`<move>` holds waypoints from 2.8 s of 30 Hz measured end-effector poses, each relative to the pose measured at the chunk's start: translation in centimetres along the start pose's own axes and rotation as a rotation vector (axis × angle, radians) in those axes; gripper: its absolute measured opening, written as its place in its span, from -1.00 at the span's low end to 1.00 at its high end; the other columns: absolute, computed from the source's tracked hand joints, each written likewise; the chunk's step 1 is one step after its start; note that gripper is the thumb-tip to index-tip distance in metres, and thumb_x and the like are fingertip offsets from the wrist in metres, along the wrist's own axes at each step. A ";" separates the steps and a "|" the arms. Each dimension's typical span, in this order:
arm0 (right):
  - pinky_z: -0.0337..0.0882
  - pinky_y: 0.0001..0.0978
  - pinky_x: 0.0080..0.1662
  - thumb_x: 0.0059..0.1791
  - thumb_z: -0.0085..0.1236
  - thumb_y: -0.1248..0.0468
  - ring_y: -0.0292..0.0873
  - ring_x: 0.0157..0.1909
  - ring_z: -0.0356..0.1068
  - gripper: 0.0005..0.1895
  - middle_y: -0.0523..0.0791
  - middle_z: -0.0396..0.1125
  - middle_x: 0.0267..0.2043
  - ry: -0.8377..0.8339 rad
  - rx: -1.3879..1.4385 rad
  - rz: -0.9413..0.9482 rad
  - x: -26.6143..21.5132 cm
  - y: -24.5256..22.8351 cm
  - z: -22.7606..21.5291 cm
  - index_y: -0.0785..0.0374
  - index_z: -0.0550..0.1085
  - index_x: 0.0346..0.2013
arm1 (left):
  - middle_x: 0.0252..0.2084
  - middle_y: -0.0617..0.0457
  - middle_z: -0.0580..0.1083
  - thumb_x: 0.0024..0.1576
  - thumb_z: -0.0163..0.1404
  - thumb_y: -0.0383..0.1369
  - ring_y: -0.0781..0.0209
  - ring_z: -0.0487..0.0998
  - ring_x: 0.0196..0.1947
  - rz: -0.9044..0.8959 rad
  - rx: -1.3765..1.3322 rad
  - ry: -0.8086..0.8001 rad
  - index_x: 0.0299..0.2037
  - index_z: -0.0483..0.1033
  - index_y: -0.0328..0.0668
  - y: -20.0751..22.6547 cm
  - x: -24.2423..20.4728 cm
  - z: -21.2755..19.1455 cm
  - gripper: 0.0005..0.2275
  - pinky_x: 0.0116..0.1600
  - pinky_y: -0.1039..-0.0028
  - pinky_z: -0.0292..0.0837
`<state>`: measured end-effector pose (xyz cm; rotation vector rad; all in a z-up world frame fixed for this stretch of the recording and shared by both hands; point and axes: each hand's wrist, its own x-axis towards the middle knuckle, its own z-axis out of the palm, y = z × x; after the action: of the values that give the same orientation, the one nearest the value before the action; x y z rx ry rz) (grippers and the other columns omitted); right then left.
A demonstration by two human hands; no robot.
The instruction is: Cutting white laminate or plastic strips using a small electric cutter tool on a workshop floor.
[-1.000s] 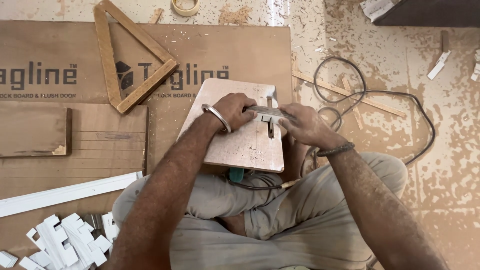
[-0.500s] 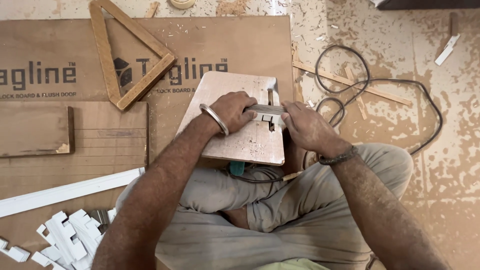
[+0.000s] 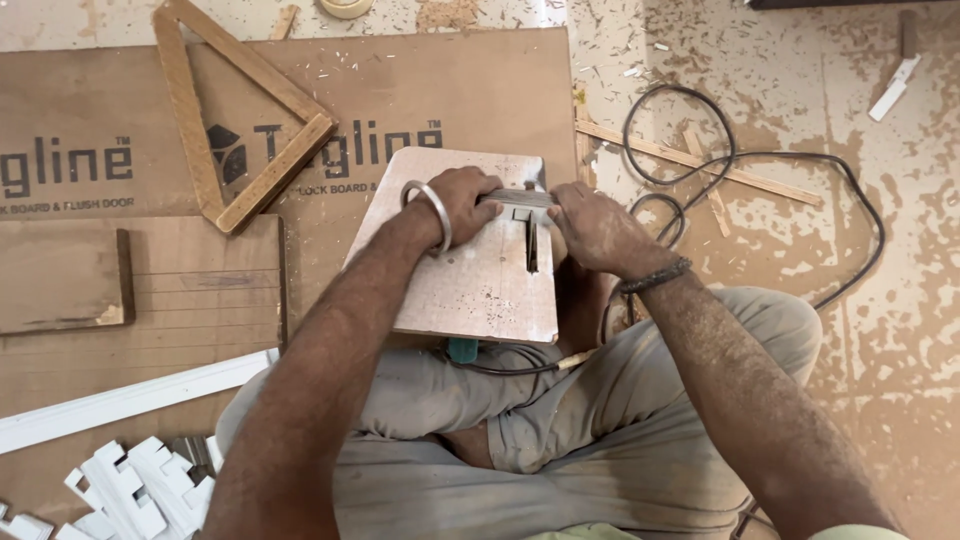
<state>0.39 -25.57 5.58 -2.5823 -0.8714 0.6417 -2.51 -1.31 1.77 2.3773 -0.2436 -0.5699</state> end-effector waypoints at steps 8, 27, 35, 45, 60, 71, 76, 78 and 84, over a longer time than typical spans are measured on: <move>0.41 0.07 0.05 0.18 -0.20 0.13 0.22 -0.03 0.40 -0.66 0.13 0.36 -0.08 0.017 -0.003 -0.022 -2.4 -1.8 -0.5 0.36 0.34 0.03 | -0.09 -0.19 0.50 0.21 -0.02 -0.19 -0.12 0.52 -0.05 0.021 0.016 -0.025 0.01 0.56 -0.19 1.0 -2.2 -0.4 -0.71 0.14 0.10 0.42; 0.36 0.05 0.11 0.15 -0.18 0.14 0.22 0.04 0.36 -0.68 0.16 0.34 -0.05 0.008 0.028 0.017 4.0 4.7 1.5 0.35 0.35 0.00 | 0.05 -0.12 0.54 0.22 -0.02 -0.23 -0.07 0.53 0.08 -0.148 -0.039 -0.079 0.11 0.53 -0.11 0.8 3.6 -1.6 -0.70 0.24 0.17 0.39; 0.38 0.04 0.11 0.17 -0.21 0.13 0.17 -0.02 0.37 -0.65 0.13 0.32 -0.12 -0.024 -0.001 -0.020 1.8 4.0 1.2 0.39 0.34 0.01 | -0.07 -0.09 0.58 0.23 0.00 -0.21 -0.01 0.58 -0.01 -0.111 -0.066 -0.101 0.03 0.57 -0.13 1.2 2.3 -1.3 -0.73 0.17 0.18 0.44; 0.40 0.01 0.06 0.19 -0.32 0.08 0.14 -0.09 0.36 -0.63 0.10 0.30 -0.19 -0.034 -0.017 0.021 -0.6 3.5 1.2 0.32 0.34 -0.04 | 0.02 -0.07 0.56 0.23 -0.02 -0.20 -0.01 0.55 0.08 -0.099 -0.040 -0.129 0.05 0.57 -0.09 3.0 1.2 -1.5 -0.72 0.25 0.17 0.39; 0.40 0.00 0.06 0.20 -0.32 0.10 0.09 -0.13 0.36 -0.65 0.08 0.30 -0.23 -0.053 -0.009 0.104 -3.0 0.7 0.4 0.32 0.34 -0.11 | 0.04 -0.08 0.55 0.19 0.02 -0.18 -0.05 0.54 0.08 -0.034 -0.047 -0.148 0.08 0.57 -0.04 2.7 0.4 -1.2 -0.69 0.23 0.15 0.40; 0.40 0.12 -0.07 0.17 -0.25 0.11 0.22 -0.18 0.37 -0.67 0.13 0.31 -0.20 0.085 0.011 0.042 -7.6 -3.1 -0.2 0.33 0.33 -0.05 | -0.15 -0.11 0.49 0.25 -0.07 -0.17 -0.02 0.49 -0.12 0.068 0.060 -0.227 -0.05 0.56 -0.15 5.0 -3.8 -1.9 -0.73 0.12 0.12 0.41; 0.44 0.06 -0.11 0.17 -0.30 0.06 0.14 -0.21 0.38 -0.62 0.09 0.31 -0.22 0.034 -0.005 0.106 -7.5 -5.2 -2.5 0.32 0.33 -0.04 | -0.21 -0.05 0.44 0.28 -0.13 -0.18 0.09 0.44 -0.21 0.065 0.068 -0.222 -0.08 0.54 -0.16 5.9 -5.3 -2.2 -0.73 0.07 0.14 0.42; 0.47 0.01 -0.12 0.16 -0.33 0.04 0.10 -0.23 0.38 -0.61 0.06 0.30 -0.21 -0.039 0.018 0.206 -5.8 -4.3 -2.9 0.30 0.32 -0.03 | -0.21 -0.04 0.43 0.28 -0.14 -0.19 0.11 0.42 -0.23 0.069 0.054 -0.207 -0.08 0.53 -0.16 6.0 -3.5 -2.6 -0.74 0.06 0.14 0.42; 0.48 -0.02 -0.06 0.21 -0.37 0.05 0.04 -0.21 0.36 -0.60 0.03 0.31 -0.21 -0.161 0.025 0.419 0.6 0.1 -2.3 0.28 0.34 -0.02 | -0.05 -0.12 0.46 0.24 -0.02 -0.20 -0.04 0.46 -0.02 0.083 0.042 -0.080 0.00 0.57 -0.17 1.5 6.0 -0.3 -0.73 0.18 0.10 0.38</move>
<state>2.03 -25.72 7.27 -2.7394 -0.3564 0.9776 2.95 -4.15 0.94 2.3754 -0.3913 -0.6275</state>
